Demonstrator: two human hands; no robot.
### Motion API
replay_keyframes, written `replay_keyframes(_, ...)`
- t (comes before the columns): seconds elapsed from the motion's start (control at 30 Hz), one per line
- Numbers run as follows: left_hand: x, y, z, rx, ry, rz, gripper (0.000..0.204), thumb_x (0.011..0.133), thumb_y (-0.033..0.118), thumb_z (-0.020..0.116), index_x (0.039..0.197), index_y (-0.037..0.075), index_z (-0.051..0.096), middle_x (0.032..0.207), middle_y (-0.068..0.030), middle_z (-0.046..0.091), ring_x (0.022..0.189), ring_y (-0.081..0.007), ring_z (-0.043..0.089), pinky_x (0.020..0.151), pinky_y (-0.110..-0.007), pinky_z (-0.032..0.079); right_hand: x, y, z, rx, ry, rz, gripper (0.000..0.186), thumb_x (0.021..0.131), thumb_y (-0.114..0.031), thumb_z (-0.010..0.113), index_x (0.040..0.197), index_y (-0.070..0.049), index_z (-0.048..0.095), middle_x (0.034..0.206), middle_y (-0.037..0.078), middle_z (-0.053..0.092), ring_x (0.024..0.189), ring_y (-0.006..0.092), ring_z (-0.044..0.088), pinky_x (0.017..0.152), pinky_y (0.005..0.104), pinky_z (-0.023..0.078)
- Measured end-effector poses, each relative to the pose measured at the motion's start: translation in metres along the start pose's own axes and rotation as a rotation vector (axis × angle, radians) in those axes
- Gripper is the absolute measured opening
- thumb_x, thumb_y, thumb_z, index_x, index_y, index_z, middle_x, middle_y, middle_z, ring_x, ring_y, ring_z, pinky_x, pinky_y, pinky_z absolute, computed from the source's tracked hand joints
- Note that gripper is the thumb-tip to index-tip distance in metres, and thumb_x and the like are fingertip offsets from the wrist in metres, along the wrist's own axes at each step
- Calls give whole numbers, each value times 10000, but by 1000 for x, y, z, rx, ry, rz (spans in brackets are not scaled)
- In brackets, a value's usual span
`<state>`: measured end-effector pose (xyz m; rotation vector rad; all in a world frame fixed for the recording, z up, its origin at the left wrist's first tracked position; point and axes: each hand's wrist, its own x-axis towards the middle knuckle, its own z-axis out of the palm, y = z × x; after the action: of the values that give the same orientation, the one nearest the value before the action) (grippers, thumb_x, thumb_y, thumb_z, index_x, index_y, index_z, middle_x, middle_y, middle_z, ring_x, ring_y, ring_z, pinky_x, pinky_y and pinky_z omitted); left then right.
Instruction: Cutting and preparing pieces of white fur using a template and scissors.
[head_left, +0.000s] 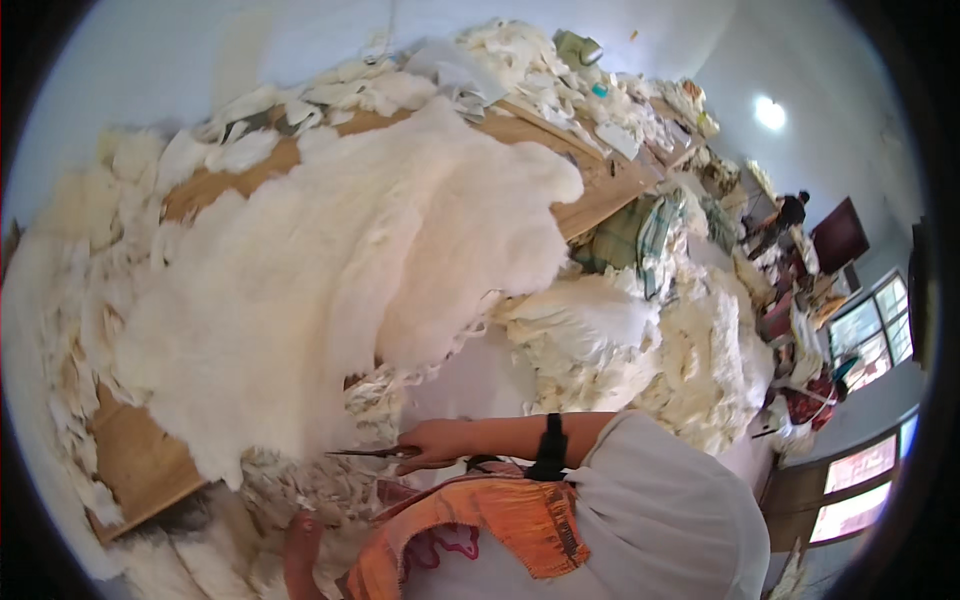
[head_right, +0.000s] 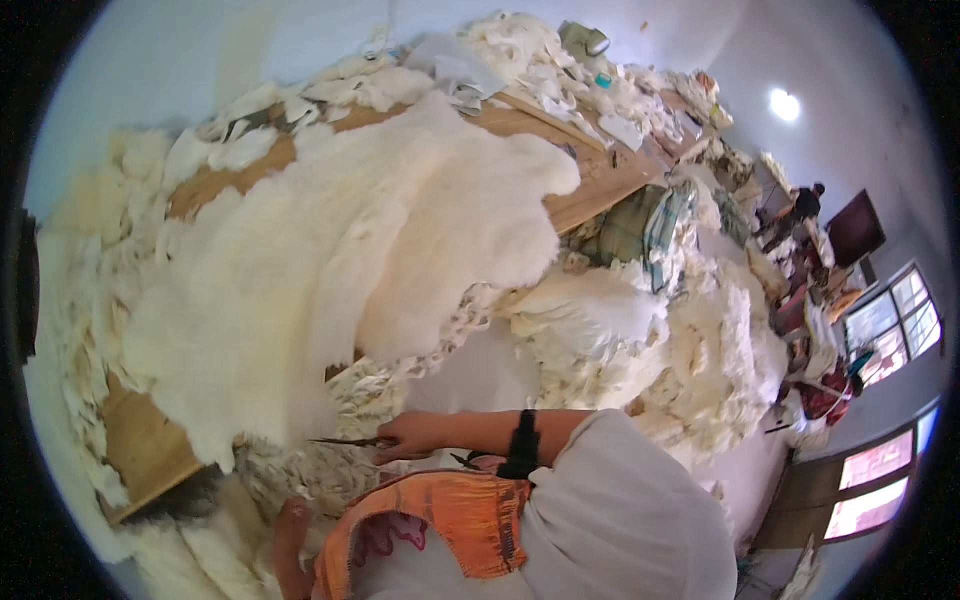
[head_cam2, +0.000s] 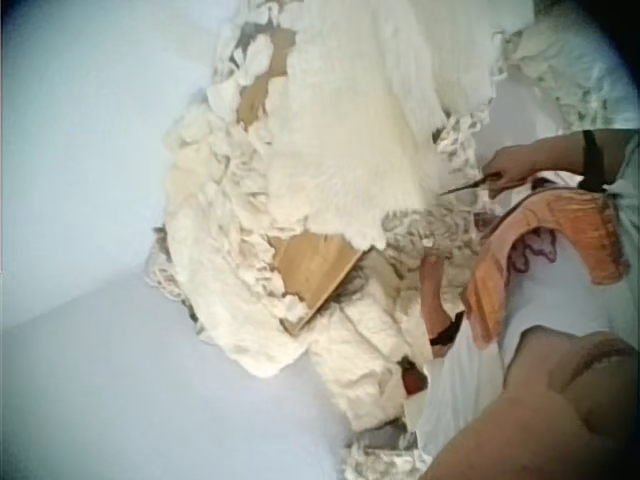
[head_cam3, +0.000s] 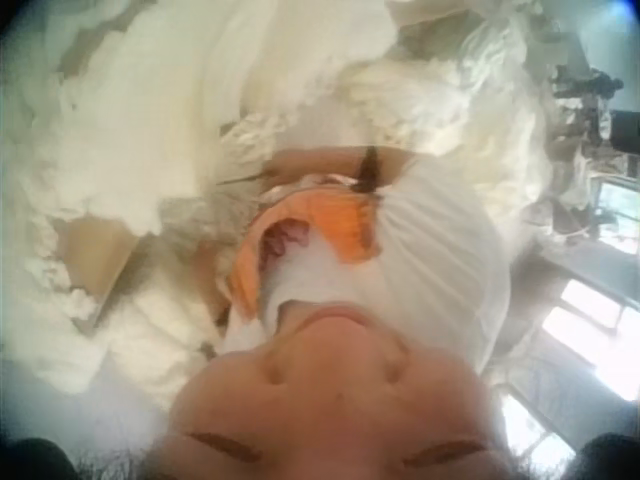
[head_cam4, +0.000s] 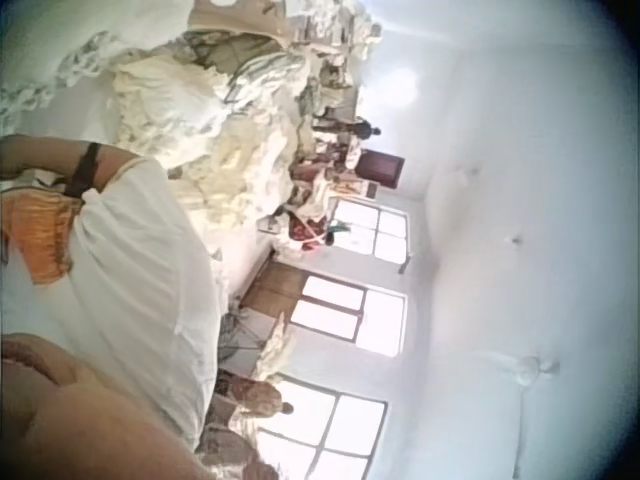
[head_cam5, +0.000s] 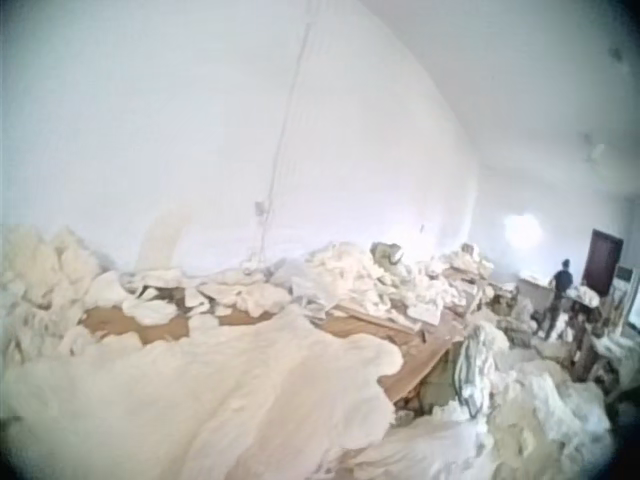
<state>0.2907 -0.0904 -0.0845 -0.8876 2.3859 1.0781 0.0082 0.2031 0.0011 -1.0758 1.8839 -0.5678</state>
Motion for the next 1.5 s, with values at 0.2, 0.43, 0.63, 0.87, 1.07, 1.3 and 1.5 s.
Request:
replay_keyframes(0.2,28,177,28,-27,-223,159,281,902,236,634,1125,67,669,1039,-134,689,963,-289,674,815,-383,523,-71,70,-63,154,210,135,626,866,-667,572,899,-44,608,791,193,621,766,363,601,709,449,461)
replay_keyframes(0.43,82,344,95,-73,-254,529,195,932,160,628,1092,72,695,986,-115,705,880,-254,692,767,-346,533,-139,189,-153,316,652,118,561,852,-606,652,904,-51,588,705,142,599,638,315,594,606,418,448)
replay_keyframes(0.63,113,501,104,-42,-96,785,140,911,73,625,1032,63,696,876,-109,678,786,-246,677,729,-345,528,-203,270,-223,449,910,353,556,832,-548,698,1051,-51,582,827,173,638,773,357,641,684,433,490)
replay_keyframes(0.87,196,607,120,-6,132,1063,192,880,-21,582,1035,48,672,989,-136,647,948,-295,633,797,-358,517,-254,390,-265,307,1378,374,433,803,-280,736,1111,-18,583,954,179,624,861,363,623,749,432,500)
replay_keyframes(1.07,258,700,153,97,117,1049,474,800,102,699,1257,92,577,1266,-143,530,1176,-329,497,1003,-439,406,-335,457,-326,283,1406,566,358,817,-205,692,1099,-3,606,943,180,601,856,331,599,751,404,495)
replay_keyframes(1.3,277,740,170,410,221,845,579,719,142,748,1262,112,549,1276,-129,509,1192,-353,442,1067,-485,305,-396,599,-499,-160,1430,819,355,838,-267,627,1070,1,626,1012,270,625,1008,458,578,871,506,463)
replay_keyframes(1.5,276,742,203,381,462,693,394,711,64,646,1097,66,566,1168,-136,537,1132,-355,455,1005,-487,328,-416,703,-613,-167,1212,740,358,846,-261,610,1119,-33,645,1091,238,655,1008,413,628,836,499,498)
